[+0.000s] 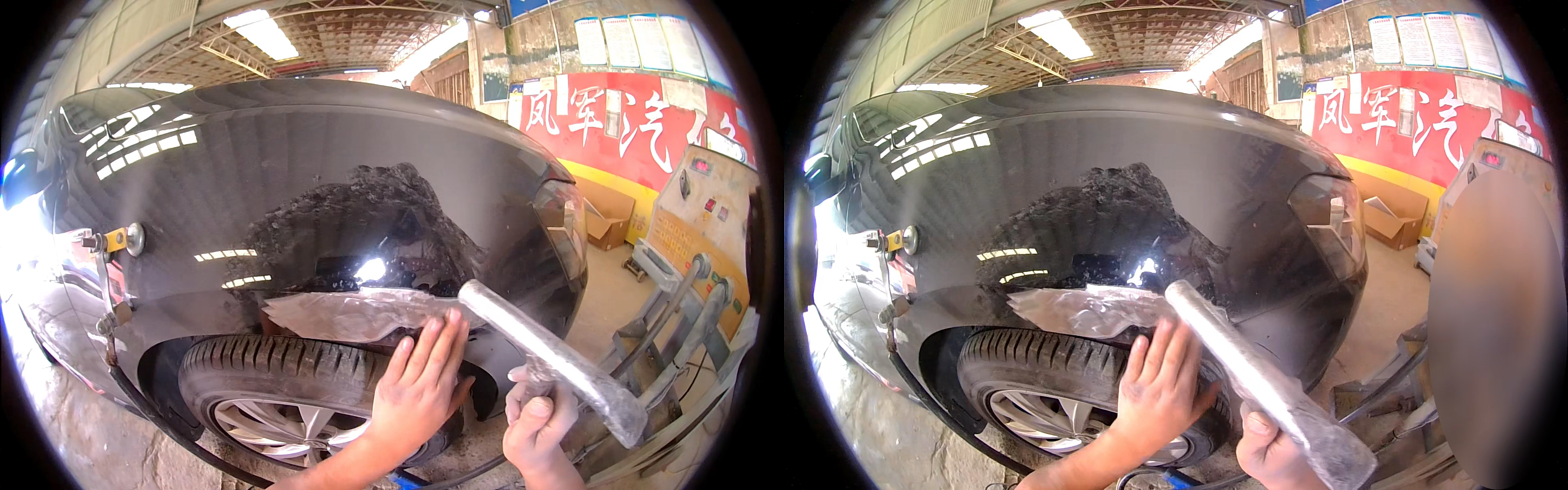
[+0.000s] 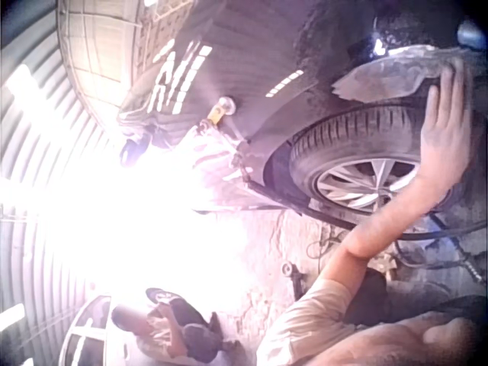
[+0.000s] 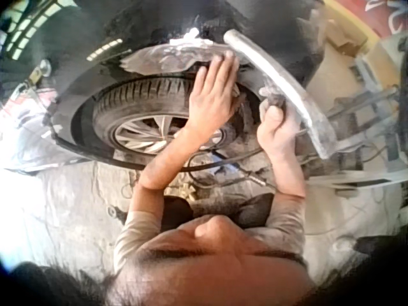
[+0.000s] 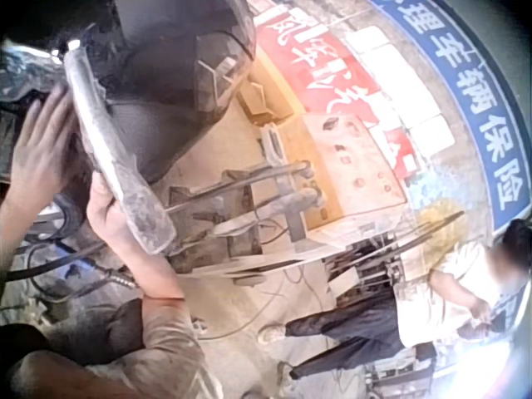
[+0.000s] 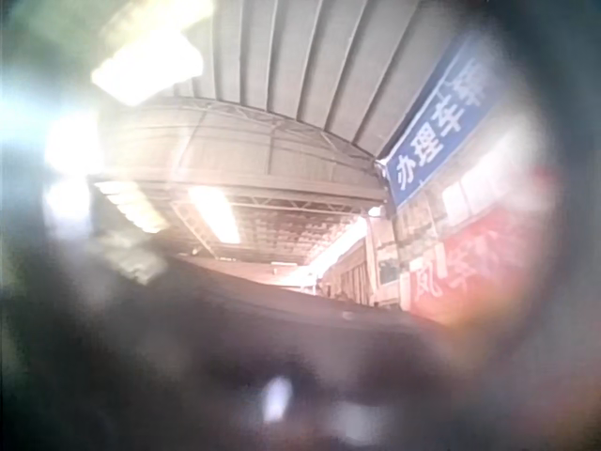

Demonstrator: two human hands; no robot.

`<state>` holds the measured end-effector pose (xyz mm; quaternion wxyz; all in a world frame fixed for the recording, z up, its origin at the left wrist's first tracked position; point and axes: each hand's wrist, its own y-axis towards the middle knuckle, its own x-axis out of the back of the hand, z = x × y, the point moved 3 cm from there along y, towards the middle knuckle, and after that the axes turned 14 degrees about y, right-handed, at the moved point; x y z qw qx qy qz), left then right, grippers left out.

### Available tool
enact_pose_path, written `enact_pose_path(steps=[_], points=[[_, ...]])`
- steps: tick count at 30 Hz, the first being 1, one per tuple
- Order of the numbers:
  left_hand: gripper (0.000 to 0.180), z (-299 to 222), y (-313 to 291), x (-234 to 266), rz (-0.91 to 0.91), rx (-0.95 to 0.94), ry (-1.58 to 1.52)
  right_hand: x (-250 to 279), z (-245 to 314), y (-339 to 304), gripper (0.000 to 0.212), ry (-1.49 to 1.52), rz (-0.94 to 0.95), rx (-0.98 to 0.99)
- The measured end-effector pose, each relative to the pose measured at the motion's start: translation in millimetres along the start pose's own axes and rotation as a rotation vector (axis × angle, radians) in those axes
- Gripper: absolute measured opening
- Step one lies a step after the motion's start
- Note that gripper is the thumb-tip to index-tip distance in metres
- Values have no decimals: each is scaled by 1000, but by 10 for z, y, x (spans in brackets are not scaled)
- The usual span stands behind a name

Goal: The person uses a hammer and a metal dolly to tap and flatten a dent on the rear quarter panel of a black car. They repeatedly tap the dolly against the panel while holding it in place with their other hand, working around the wheel arch.

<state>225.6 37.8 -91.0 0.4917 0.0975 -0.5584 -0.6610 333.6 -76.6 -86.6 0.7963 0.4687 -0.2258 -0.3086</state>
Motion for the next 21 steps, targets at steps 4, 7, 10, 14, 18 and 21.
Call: enact_pose_path(steps=[4, 7, 10, 14, 18, 21], points=[[68, -118, -190, -142, 143, 41, -63, -68, -84, 70, 54, -84, 81, -13], [67, -104, -171, -67, 198, 44, -95, -66, -45, 50, 52, -51, 57, -60], [67, -102, -182, -79, 196, 28, -112, -43, -61, -43, 50, -91, 48, -47], [67, -85, -182, -79, 195, 23, -90, -60, -53, 83, 48, -194, 121, 12], [67, -94, -187, -84, 194, 11, -108, 0, -70, -104, 49, -177, 61, -26], [65, -94, -172, -82, 133, -14, -95, -44, -102, 1, 54, -156, 79, -3]])
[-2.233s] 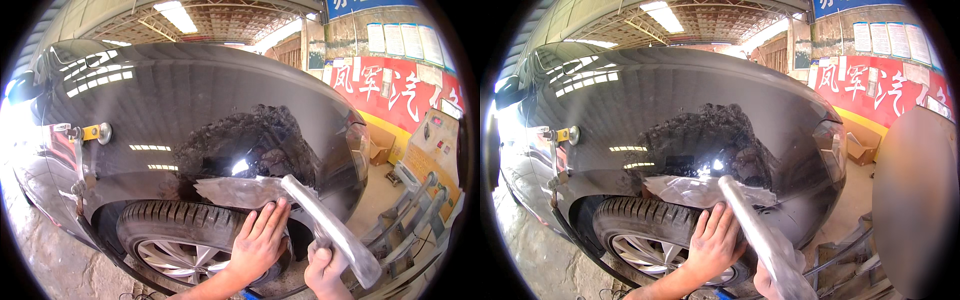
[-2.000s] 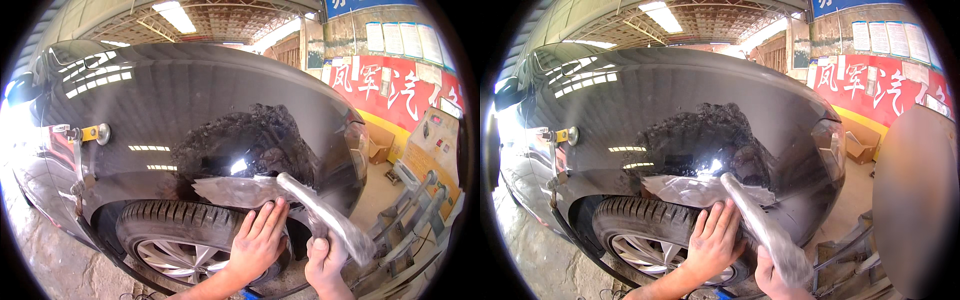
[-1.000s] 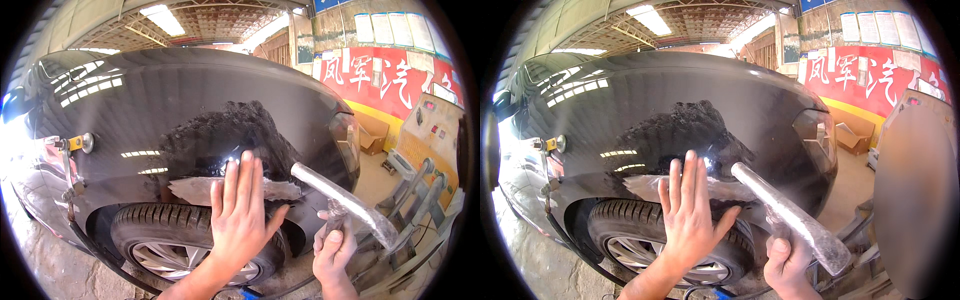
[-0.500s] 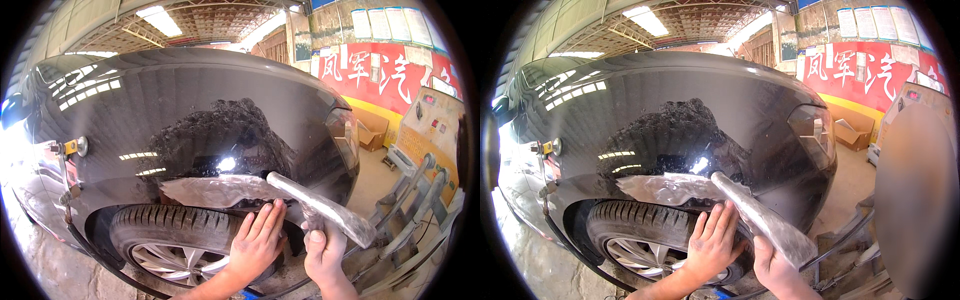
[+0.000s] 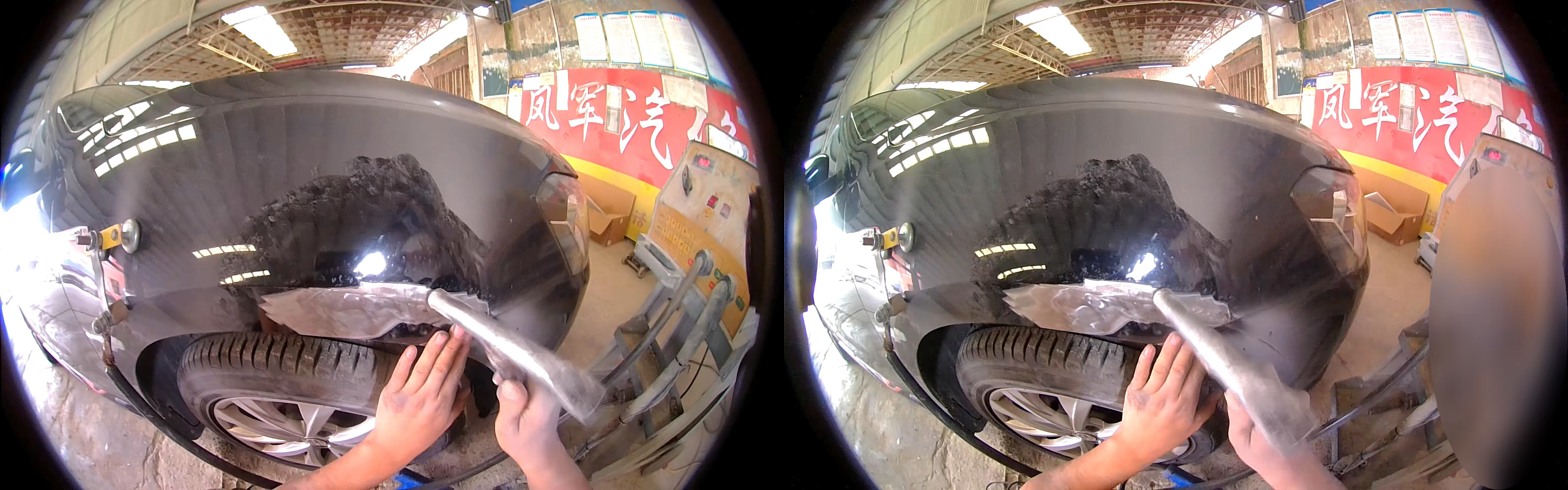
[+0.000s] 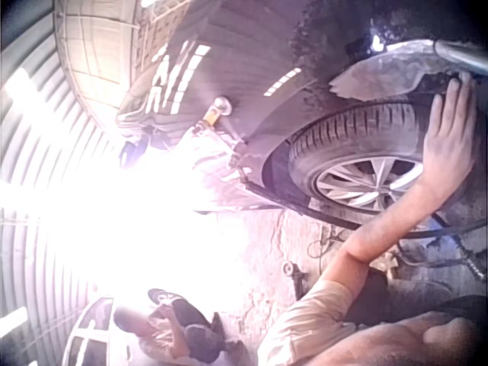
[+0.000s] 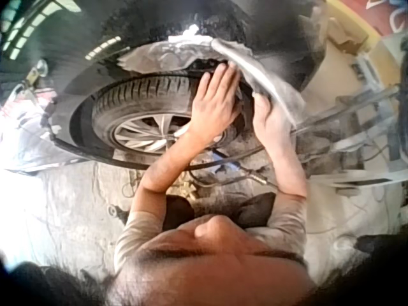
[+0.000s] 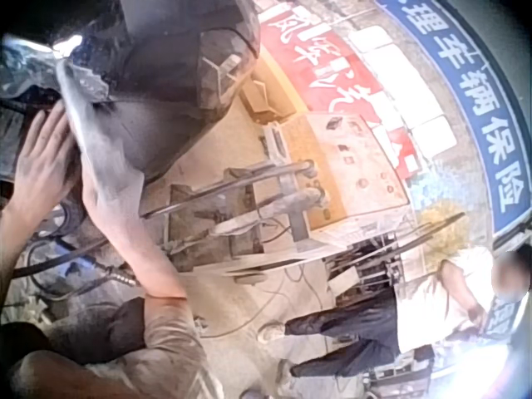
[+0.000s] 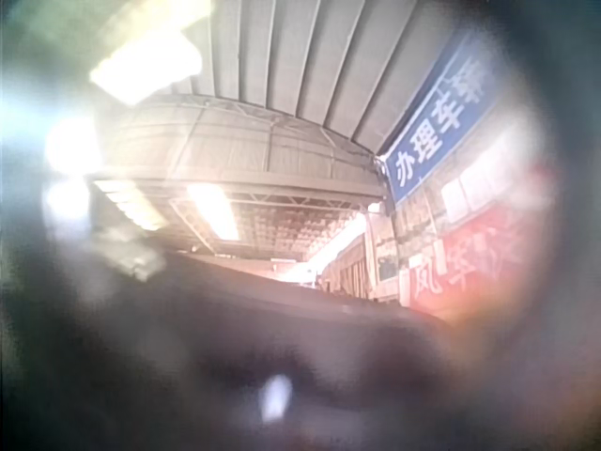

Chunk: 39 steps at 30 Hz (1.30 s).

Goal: The person uses a hammer and a metal dolly to tap and flatten a dent on the rear quarter panel of a black car. They repeatedly tap the dolly against the panel while holding it in place with their other hand, working around the wheel arch.

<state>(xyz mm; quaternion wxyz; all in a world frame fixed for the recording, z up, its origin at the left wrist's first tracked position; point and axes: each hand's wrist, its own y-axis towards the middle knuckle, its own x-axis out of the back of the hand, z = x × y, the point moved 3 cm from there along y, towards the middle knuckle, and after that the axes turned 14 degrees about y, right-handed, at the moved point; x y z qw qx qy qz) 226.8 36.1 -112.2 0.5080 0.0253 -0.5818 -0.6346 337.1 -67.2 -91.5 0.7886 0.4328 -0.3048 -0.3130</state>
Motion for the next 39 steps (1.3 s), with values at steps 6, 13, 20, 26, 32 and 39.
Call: enact_pose_path(steps=[6, 13, 20, 26, 32, 39], points=[[70, -15, -1, -9, -46, -13, 32, 27, 38, 9, 56, 98, -45, -86], [73, -24, 8, -5, -27, -7, 56, 40, 90, 58, 57, 77, -61, -110], [68, -51, 24, -8, -53, -1, 62, 61, 23, 78, 56, 63, 3, -103], [68, -46, 18, -37, -32, -20, 62, 40, 39, 99, 39, -12, -14, -20], [69, -44, 2, -35, -28, -32, 54, 67, -13, -54, 40, -14, -19, -24], [70, -41, -2, -14, -22, -26, 59, 43, 8, 5, 52, -5, -63, -58]])
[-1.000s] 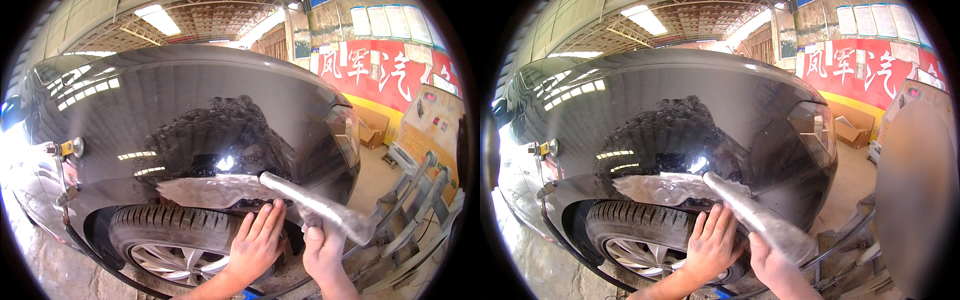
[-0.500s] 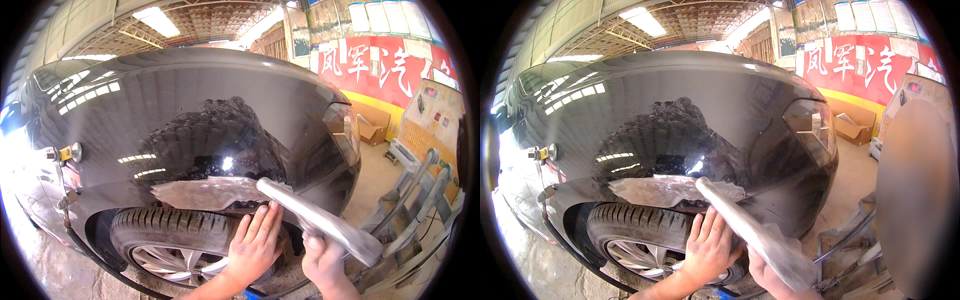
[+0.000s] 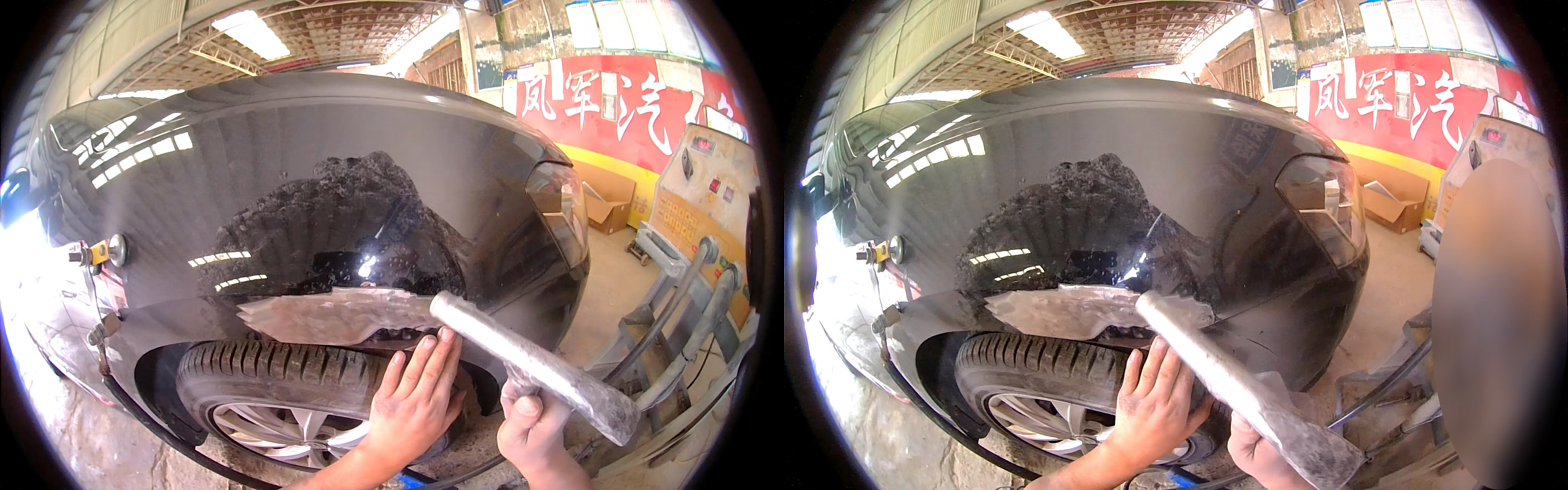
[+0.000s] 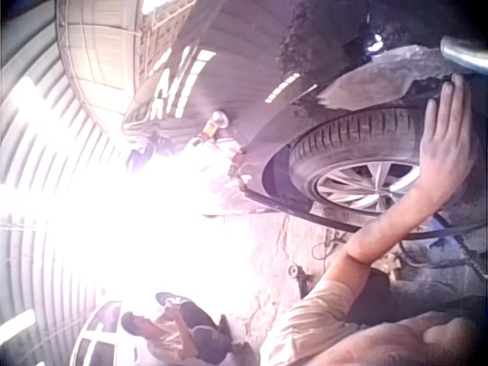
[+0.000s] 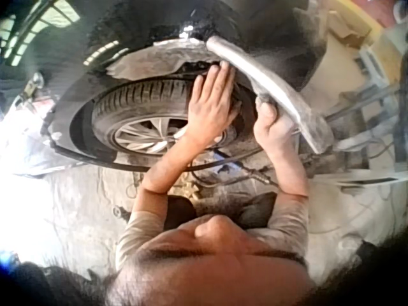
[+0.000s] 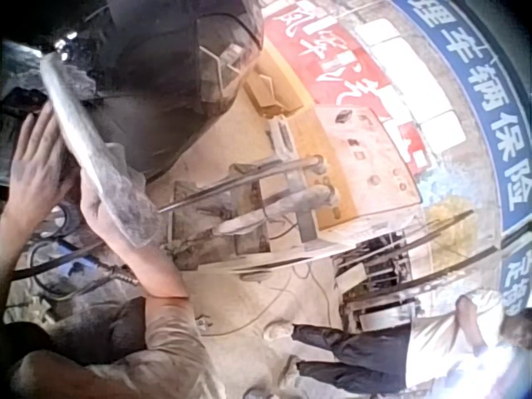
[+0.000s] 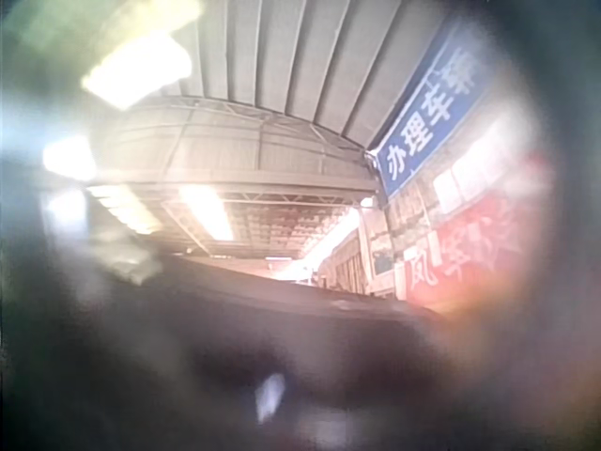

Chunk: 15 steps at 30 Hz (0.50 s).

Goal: The person uses a hammer and a metal dolly to tap and flatten a dent on the rear quarter panel of a black car. They repeatedly tap the dolly against the panel while holding it in place with their other hand, working around the wheel arch.

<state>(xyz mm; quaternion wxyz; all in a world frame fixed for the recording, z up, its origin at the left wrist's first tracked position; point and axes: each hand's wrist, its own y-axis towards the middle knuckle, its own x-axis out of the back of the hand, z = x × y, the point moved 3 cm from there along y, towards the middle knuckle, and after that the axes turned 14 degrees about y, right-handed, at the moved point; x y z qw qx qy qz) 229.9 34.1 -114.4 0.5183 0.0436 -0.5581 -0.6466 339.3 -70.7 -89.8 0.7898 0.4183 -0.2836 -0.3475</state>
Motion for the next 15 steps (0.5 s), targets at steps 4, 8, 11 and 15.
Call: enact_pose_path(steps=[4, 8, 11, 15], points=[[69, -11, 13, -6, -24, 3, -1, -15, -30, 54, 58, 4, -12, -23], [72, -20, -8, -32, 20, 4, -23, -39, -27, 79, 56, 67, -43, -36], [75, -14, 29, 8, 6, 19, 19, 4, -126, 116, 54, 86, -27, -43], [87, 114, 43, 135, 48, 90, 26, 132, -266, 27, 54, 431, -71, -235]])
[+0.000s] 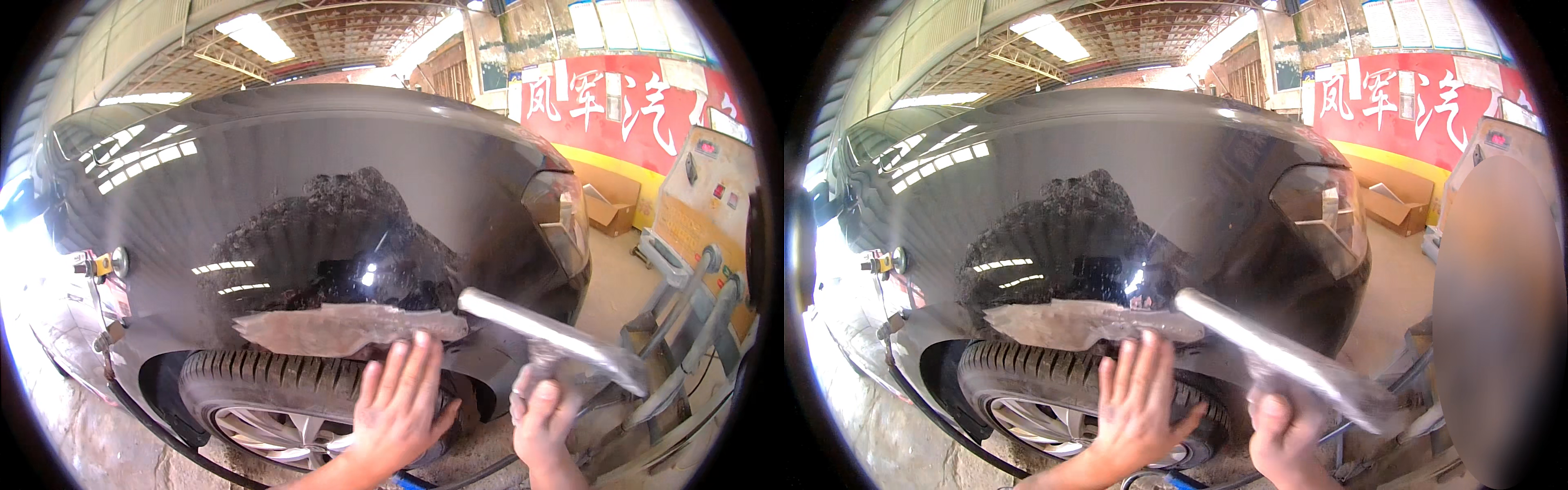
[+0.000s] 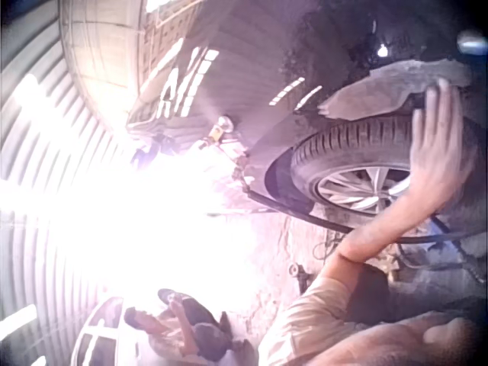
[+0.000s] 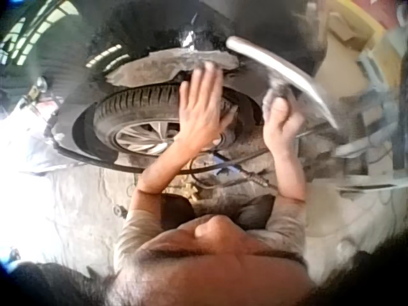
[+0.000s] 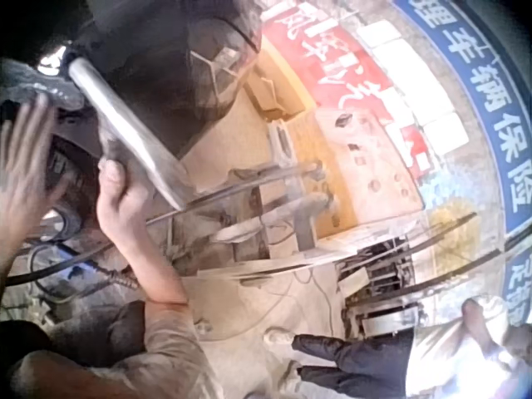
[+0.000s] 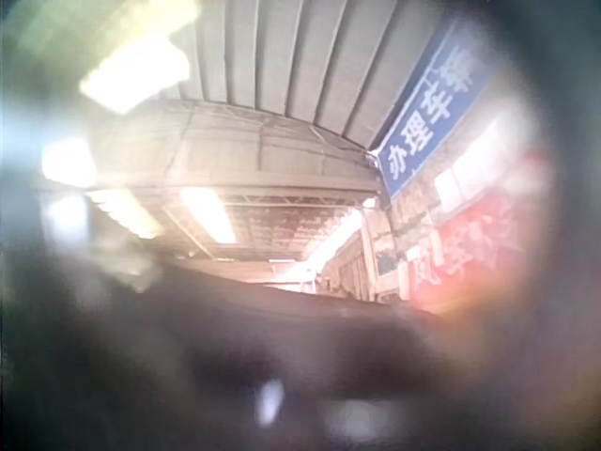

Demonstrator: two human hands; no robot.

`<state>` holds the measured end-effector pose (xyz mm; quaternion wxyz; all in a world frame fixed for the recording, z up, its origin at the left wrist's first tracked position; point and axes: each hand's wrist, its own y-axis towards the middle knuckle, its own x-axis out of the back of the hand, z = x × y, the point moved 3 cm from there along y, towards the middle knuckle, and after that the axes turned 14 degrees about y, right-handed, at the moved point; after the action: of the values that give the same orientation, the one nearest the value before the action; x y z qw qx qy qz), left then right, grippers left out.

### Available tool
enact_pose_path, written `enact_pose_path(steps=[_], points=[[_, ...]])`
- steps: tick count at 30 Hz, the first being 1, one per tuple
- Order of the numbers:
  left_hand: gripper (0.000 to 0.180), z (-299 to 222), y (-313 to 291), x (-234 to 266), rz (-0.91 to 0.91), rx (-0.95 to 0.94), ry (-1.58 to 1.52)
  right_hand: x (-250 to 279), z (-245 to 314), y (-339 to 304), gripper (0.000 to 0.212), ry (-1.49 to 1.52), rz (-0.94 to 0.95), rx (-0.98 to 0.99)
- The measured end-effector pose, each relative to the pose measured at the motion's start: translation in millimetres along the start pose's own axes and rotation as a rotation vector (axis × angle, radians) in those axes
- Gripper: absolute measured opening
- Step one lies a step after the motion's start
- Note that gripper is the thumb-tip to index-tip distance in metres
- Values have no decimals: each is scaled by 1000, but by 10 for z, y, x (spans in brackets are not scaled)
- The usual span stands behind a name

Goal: The person uses a hammer and a metal dolly to tap and flatten a dent on the rear quarter panel of a black car. They repeatedly tap the dolly against the panel while holding it in place with their other hand, working around the wheel arch.

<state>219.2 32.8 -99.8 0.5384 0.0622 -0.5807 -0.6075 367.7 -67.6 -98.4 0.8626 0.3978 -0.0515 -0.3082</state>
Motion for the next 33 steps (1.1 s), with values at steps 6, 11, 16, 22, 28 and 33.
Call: enact_pose_path(steps=[6, 11, 16, 22, 28, 33], points=[[99, 347, 863, 510, 33, 79, 100, 471, -95, -106, 61, 385, -286, -78], [92, 291, 1122, 478, 26, -38, 183, 269, 216, 53, 59, 476, -17, -249], [76, -40, 816, 280, 41, -214, 282, 377, 275, -6, 58, 539, -7, -407], [65, -230, 580, 162, 150, -288, 314, 684, -140, -241, 50, 417, 187, -327], [77, -236, 726, 273, 315, -365, 370, 648, 24, -236, 51, 424, 191, -329], [76, -205, 916, 383, 302, -260, 349, 541, 223, -318, 55, 397, 207, -402]])
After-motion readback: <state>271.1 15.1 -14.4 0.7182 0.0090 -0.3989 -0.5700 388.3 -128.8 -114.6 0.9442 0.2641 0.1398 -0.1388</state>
